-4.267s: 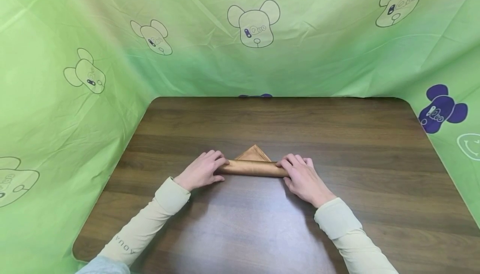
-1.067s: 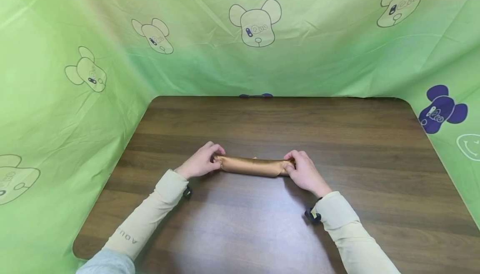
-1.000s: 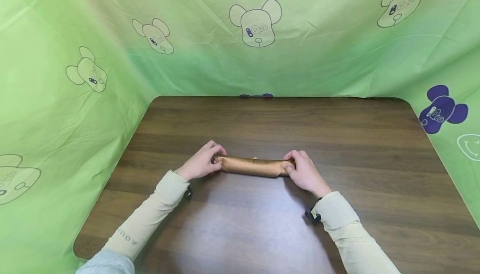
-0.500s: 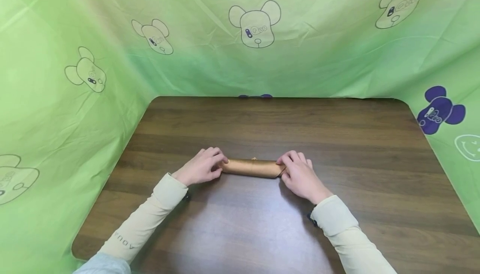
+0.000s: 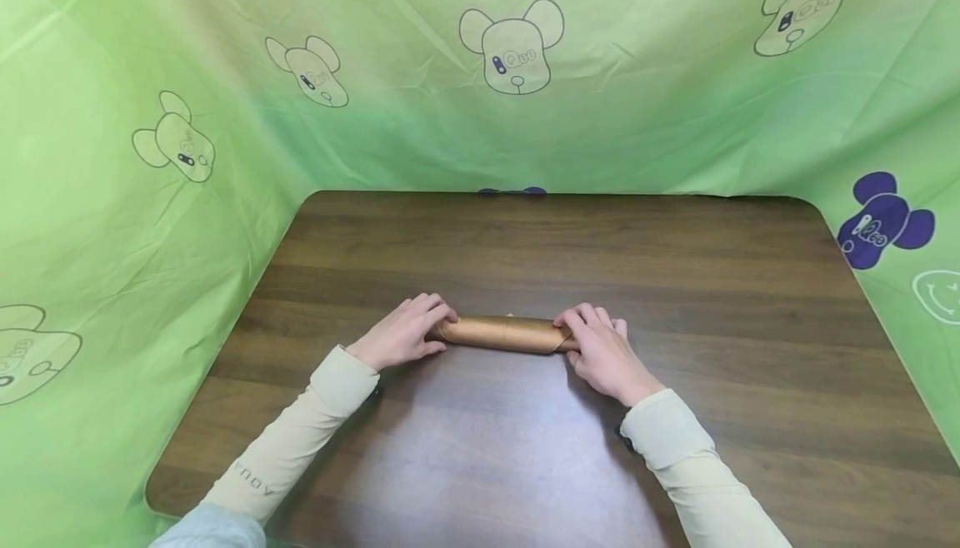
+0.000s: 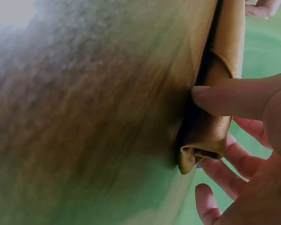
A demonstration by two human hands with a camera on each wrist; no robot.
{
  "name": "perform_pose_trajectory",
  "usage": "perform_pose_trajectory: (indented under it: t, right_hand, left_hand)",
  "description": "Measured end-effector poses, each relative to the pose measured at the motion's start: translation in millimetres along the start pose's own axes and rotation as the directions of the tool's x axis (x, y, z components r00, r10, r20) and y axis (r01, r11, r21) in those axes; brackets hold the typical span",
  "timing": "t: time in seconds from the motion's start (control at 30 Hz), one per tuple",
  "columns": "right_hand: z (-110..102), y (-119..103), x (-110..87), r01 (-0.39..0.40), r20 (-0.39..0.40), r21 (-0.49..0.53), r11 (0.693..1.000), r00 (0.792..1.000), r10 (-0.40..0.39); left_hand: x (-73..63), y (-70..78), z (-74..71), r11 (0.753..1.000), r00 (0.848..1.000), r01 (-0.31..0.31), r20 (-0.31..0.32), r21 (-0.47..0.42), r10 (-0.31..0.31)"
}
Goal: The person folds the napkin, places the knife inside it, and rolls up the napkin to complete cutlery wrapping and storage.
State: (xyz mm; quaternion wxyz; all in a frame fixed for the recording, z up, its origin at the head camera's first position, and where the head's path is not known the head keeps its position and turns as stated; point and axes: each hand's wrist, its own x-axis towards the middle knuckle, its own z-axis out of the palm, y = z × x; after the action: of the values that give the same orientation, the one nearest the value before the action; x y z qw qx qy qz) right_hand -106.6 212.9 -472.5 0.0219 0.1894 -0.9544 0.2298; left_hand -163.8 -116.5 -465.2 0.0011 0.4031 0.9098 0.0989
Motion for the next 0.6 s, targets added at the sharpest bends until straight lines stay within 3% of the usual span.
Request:
perform_pose_trajectory:
  t: [0.2, 0.6]
  right_hand:
    - [0.5, 1.9, 0.9, 0.016, -0.016, -0.005, 1.0, 1.0, -0.017]
    - [1.5, 6.2, 3.3, 0.037, -0.058, 0.0, 0.999, 0.998, -0.037]
  left_hand:
    - [2.3, -2.1, 2.3, 0.999, 1.0, -0.02, -0.024, 0.025, 0.02]
    - [8.9, -7.8, 4.5, 0.997, 0.998, 0.063, -0.009, -0.054, -0.064]
